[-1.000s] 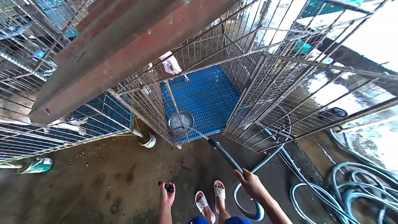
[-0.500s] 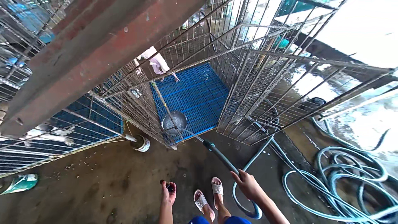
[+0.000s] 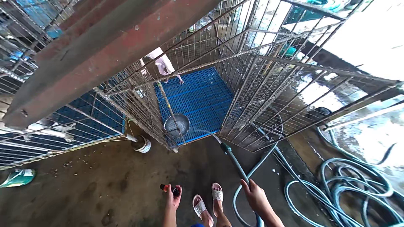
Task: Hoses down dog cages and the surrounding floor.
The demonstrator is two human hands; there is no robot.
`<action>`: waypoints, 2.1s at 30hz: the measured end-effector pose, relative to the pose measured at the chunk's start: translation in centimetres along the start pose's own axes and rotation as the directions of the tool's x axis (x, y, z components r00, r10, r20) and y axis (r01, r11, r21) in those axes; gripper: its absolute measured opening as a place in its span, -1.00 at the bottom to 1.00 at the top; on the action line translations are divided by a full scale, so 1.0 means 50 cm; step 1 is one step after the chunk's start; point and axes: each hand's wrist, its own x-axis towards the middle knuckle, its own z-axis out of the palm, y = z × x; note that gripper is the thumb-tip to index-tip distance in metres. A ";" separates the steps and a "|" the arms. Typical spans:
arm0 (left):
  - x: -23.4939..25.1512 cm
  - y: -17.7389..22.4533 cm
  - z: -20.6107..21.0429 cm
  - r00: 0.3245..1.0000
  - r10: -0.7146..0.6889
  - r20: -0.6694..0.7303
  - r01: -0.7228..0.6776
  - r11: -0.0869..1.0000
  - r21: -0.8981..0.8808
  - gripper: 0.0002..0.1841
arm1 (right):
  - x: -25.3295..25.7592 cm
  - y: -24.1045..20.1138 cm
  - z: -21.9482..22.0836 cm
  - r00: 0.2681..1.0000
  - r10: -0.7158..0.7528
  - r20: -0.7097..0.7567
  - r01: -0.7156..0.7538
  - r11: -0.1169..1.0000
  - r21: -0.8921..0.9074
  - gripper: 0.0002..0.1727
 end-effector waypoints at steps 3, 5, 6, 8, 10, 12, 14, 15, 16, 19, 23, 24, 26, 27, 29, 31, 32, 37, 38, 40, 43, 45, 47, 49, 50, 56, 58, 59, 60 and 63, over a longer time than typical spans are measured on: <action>-0.012 -0.024 0.084 0.998 -0.002 0.062 0.002 1.000 -0.005 -0.61 | -0.023 0.001 0.020 0.997 -0.066 0.047 0.067 0.998 -0.018 -0.45; -0.020 -0.036 0.152 0.993 0.016 0.116 -0.013 1.000 -0.028 -0.64 | -0.053 -0.010 0.038 0.983 -0.123 0.133 0.129 0.991 -0.044 -0.43; -0.026 -0.038 0.187 0.990 0.029 0.140 -0.024 0.999 -0.035 -0.66 | -0.067 -0.015 0.049 0.973 -0.146 0.181 0.160 0.985 -0.063 -0.41; -0.039 -0.039 0.249 0.977 0.069 0.202 -0.070 0.998 -0.003 -0.63 | -0.088 -0.022 0.074 0.950 -0.153 0.273 0.191 0.975 -0.117 -0.36; -0.053 -0.038 0.289 0.964 0.126 0.233 -0.160 0.978 0.136 -0.50 | -0.099 -0.025 0.094 0.935 -0.109 0.339 0.173 0.971 -0.166 -0.33; -0.055 -0.036 0.299 0.969 0.115 0.219 -0.176 0.941 0.287 -0.41 | -0.104 -0.022 0.109 0.931 -0.076 0.358 0.153 0.969 -0.192 -0.32; -0.050 -0.039 0.293 0.972 0.082 0.219 -0.168 0.896 0.411 -0.34 | -0.099 -0.018 0.116 0.930 -0.064 0.362 0.145 0.969 -0.202 -0.32; -0.046 -0.046 0.289 0.972 0.073 0.224 -0.171 0.875 0.453 -0.33 | -0.094 -0.017 0.119 0.929 -0.058 0.364 0.142 0.967 -0.209 -0.32; -0.041 -0.056 0.285 0.968 0.074 0.242 -0.185 0.860 0.476 -0.35 | -0.087 -0.015 0.125 0.929 -0.050 0.366 0.138 0.966 -0.219 -0.32; -0.039 -0.091 0.286 0.955 0.002 0.297 -0.130 0.902 0.413 -0.48 | -0.064 -0.014 0.146 0.928 -0.012 0.373 0.109 0.965 -0.239 -0.34; -0.051 -0.118 0.311 0.962 -0.088 0.257 0.005 0.952 0.307 -0.56 | -0.051 -0.020 0.153 0.939 0.025 0.344 0.050 0.977 -0.209 -0.35; -0.049 -0.119 0.321 0.962 -0.111 0.248 0.033 0.953 0.300 -0.58 | -0.045 -0.021 0.152 0.941 0.051 0.336 0.025 0.976 -0.216 -0.33; -0.042 -0.128 0.332 0.966 -0.128 0.226 0.054 0.951 0.305 -0.62 | -0.040 -0.018 0.150 0.941 0.091 0.326 -0.013 0.972 -0.235 -0.31; -0.039 -0.133 0.336 0.962 -0.135 0.237 0.058 0.950 0.308 -0.62 | -0.041 -0.017 0.150 0.939 0.104 0.328 -0.025 0.971 -0.238 -0.31; -0.038 -0.141 0.349 0.935 -0.166 0.314 0.062 0.947 0.315 -0.55 | -0.040 -0.013 0.151 0.937 0.106 0.334 -0.032 0.975 -0.218 -0.32; -0.038 -0.165 0.352 0.916 -0.186 0.354 0.053 0.934 0.353 -0.51 | -0.036 0.004 0.150 0.933 0.041 0.357 -0.012 0.997 -0.082 -0.37; -0.047 -0.178 0.354 0.910 -0.208 0.358 0.061 0.922 0.382 -0.50 | -0.025 0.015 0.148 0.936 -0.015 0.352 -0.009 0.998 0.066 -0.41; -0.196 -0.246 0.358 0.914 -0.197 0.355 -0.116 0.712 0.692 -0.41 | 0.082 0.014 0.146 0.979 -0.032 0.200 -0.121 0.702 0.702 -0.24; -0.219 -0.248 0.373 0.932 -0.172 0.319 -0.142 0.637 0.757 -0.42 | 0.093 0.010 0.140 0.979 -0.007 0.202 -0.141 0.694 0.706 -0.28; -0.222 -0.259 0.387 0.937 -0.163 0.308 -0.164 0.574 0.802 -0.46 | 0.107 0.007 0.133 0.977 0.006 0.211 -0.154 0.709 0.689 -0.30; -0.119 -0.295 0.388 0.887 -0.224 0.404 -0.133 0.713 0.689 -0.49 | 0.137 -0.013 0.134 0.975 0.073 0.209 -0.187 0.779 0.599 -0.36; -0.088 -0.303 0.393 0.830 -0.299 0.470 -0.028 0.820 0.572 -0.59 | 0.163 -0.021 0.126 0.965 0.105 0.239 -0.225 0.801 0.555 -0.41; -0.070 -0.307 0.385 0.814 -0.333 0.475 0.084 0.878 0.471 -0.58 | 0.179 -0.020 0.132 0.949 0.102 0.299 -0.270 0.754 0.599 -0.44; -0.050 -0.310 0.382 0.802 -0.343 0.489 0.155 0.910 0.385 -0.54 | 0.194 -0.011 0.143 0.938 0.080 0.338 -0.312 0.624 0.717 -0.51; -0.042 -0.314 0.379 0.797 -0.343 0.497 0.166 0.916 0.365 -0.54 | 0.200 -0.004 0.149 0.927 0.071 0.367 -0.344 0.548 0.763 -0.56; 0.006 -0.326 0.383 0.838 -0.342 0.426 -0.027 0.753 0.658 -0.57 | 0.247 -0.008 0.182 0.946 0.177 0.273 -0.289 0.842 0.455 -0.42; 0.036 -0.326 0.381 0.869 -0.318 0.379 -0.095 0.645 0.758 -0.57 | 0.263 -0.023 0.184 0.935 0.195 0.295 -0.276 0.924 0.265 -0.31; 0.043 -0.327 0.382 0.879 -0.308 0.364 -0.092 0.640 0.763 -0.58 | 0.274 -0.024 0.187 0.932 0.194 0.308 -0.273 0.932 0.238 -0.31; 0.042 -0.328 0.376 0.887 -0.311 0.342 -0.058 0.659 0.750 -0.59 | 0.284 -0.014 0.195 0.930 0.183 0.318 -0.275 0.922 0.273 -0.33; 0.041 -0.344 0.360 0.883 -0.370 0.288 0.070 0.712 0.699 -0.55 | 0.311 0.038 0.209 0.924 0.135 0.358 -0.316 0.798 0.513 -0.39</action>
